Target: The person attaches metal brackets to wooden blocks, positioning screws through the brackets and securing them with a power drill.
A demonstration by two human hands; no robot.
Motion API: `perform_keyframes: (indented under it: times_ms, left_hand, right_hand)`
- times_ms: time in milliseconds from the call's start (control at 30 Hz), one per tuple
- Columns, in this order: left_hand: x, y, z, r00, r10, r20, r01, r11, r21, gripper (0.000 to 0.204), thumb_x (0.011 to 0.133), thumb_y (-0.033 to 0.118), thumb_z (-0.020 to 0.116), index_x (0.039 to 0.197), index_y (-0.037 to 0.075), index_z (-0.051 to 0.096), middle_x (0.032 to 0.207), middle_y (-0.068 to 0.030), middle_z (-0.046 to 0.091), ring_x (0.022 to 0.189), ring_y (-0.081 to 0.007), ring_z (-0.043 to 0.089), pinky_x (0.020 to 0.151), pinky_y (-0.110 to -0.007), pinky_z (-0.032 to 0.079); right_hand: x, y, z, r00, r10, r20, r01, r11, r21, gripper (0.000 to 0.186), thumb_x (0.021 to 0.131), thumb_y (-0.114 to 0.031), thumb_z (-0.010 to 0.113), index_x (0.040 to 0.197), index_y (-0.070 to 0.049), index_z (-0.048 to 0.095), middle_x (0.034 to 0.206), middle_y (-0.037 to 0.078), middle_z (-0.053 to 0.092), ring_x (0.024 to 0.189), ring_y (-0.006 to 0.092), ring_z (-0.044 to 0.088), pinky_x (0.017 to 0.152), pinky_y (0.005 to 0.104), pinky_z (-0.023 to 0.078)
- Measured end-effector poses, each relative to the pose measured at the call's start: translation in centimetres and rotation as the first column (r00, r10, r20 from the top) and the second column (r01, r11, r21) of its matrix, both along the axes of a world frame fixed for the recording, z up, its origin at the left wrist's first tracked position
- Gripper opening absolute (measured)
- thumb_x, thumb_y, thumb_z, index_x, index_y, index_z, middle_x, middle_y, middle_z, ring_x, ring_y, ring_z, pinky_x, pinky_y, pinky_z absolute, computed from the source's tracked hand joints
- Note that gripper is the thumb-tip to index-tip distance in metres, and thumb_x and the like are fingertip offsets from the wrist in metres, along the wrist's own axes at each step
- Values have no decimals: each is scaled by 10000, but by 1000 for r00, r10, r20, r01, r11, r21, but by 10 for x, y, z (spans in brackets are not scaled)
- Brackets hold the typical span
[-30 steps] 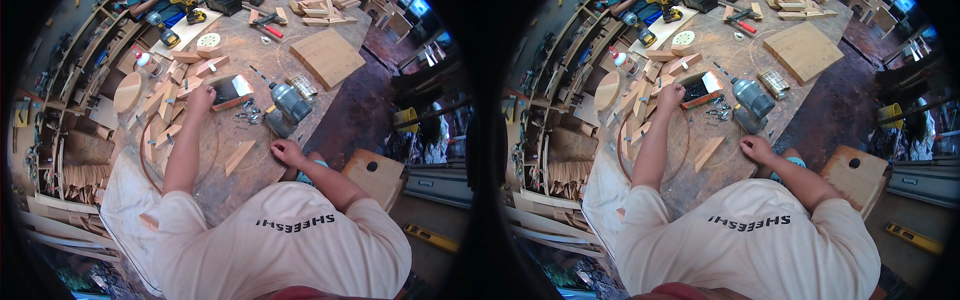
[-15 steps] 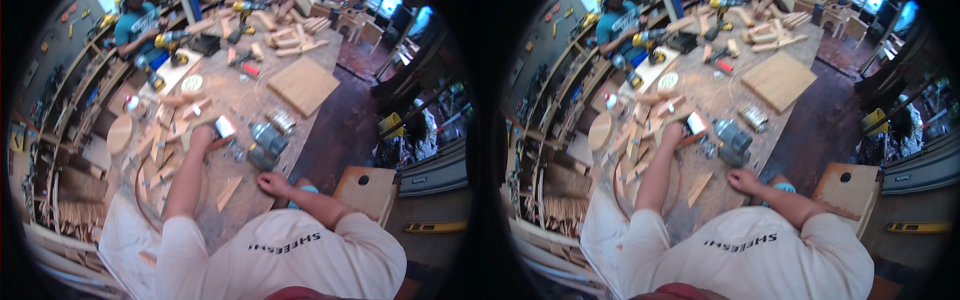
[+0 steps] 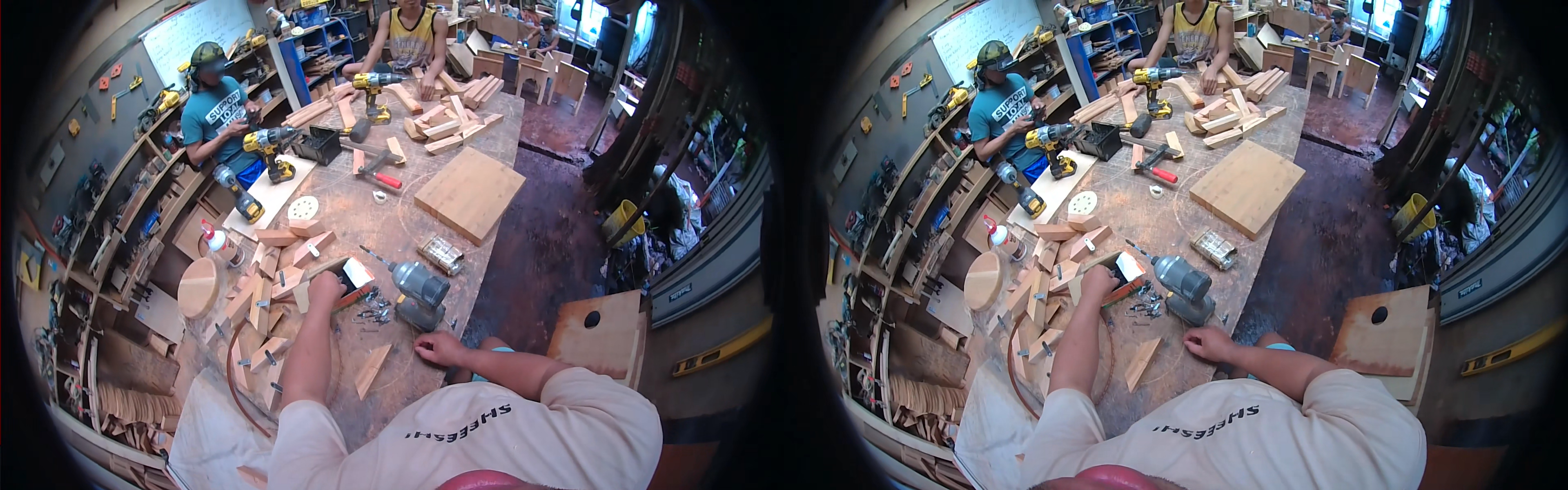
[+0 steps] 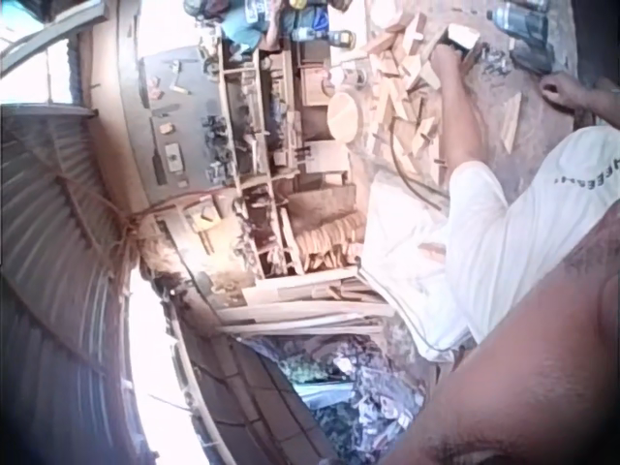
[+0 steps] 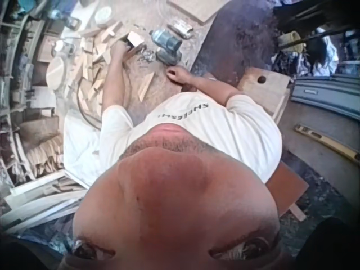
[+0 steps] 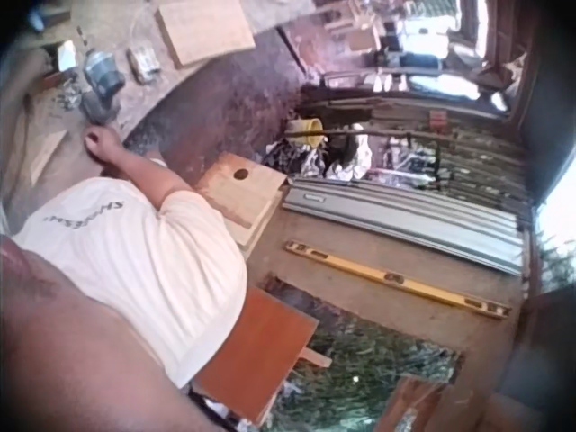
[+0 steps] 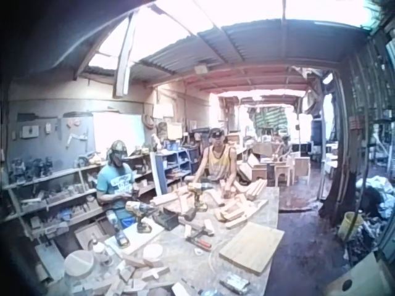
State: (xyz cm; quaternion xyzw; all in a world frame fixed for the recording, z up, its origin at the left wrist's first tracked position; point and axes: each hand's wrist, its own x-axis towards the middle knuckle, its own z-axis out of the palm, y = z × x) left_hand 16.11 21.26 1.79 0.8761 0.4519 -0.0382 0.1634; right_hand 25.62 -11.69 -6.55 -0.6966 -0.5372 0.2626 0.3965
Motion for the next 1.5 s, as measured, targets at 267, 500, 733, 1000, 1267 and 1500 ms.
perform_keyframes:
  times_ms: [267, 500, 733, 1000, 1267, 1500]
  left_hand:
    - [-4, 0, 3, 1000, -8, 25, 9, 999, -51, 230, 759, 237, 693, 933, 95, 742, 981, -164, 705, 948, -315, 675, 834, -426, 533]
    - [-12, 4, -8, 992, -79, 99, 77, 997, 22, 208, 817, 249, 643, 932, 90, 713, 930, -179, 695, 916, -335, 667, 808, -448, 523]
    - [-23, -1, -12, 804, -109, 585, 129, 992, 8, 239, 916, 238, 580, 871, 6, 620, 819, -159, 661, 753, -291, 647, 714, -377, 523]
    - [-50, -49, 15, 422, 639, 643, 340, 545, -766, 211, 1036, 277, 425, 966, 113, 538, 788, 4, 557, 585, -65, 472, 520, -214, 414]
    - [-39, -86, 17, 437, 622, 650, 423, 496, -758, 144, 1003, 237, 516, 986, 101, 560, 688, 33, 491, 530, -49, 412, 456, -196, 334]
    - [-34, -82, 42, 416, 549, 725, 348, 640, -685, 135, 967, 213, 569, 946, 82, 597, 679, 58, 473, 534, -28, 392, 461, -194, 306]
  right_hand:
    - [0, 0, 1, 1000, 12, -10, -12, 1000, -16, 200, 864, -262, 635, 970, -98, 678, 862, 121, 694, 790, 305, 671, 699, 397, 530]
    - [0, 0, 2, 999, 18, -37, -19, 999, -37, 197, 864, -256, 629, 975, -98, 672, 864, 118, 691, 792, 293, 670, 701, 381, 526]
    - [12, -14, 12, 930, 10, -366, -31, 998, -51, 204, 877, -235, 664, 929, -38, 661, 748, 37, 659, 656, 120, 604, 609, 292, 493]
    - [38, -33, 36, 794, -474, -381, 548, 830, 109, 219, 812, -182, 762, 907, -31, 635, 726, -29, 610, 612, 42, 512, 527, 235, 412]
    - [46, 41, 93, 912, -130, -388, 260, 917, 302, 490, 772, -242, 801, 1173, -48, 598, 1078, 103, 653, 1026, 194, 607, 917, 346, 469]
    - [28, 35, 96, 998, 3, -57, 10, 973, 229, 406, 802, -216, 742, 1161, -80, 610, 1080, 124, 652, 1020, 271, 627, 907, 369, 482]
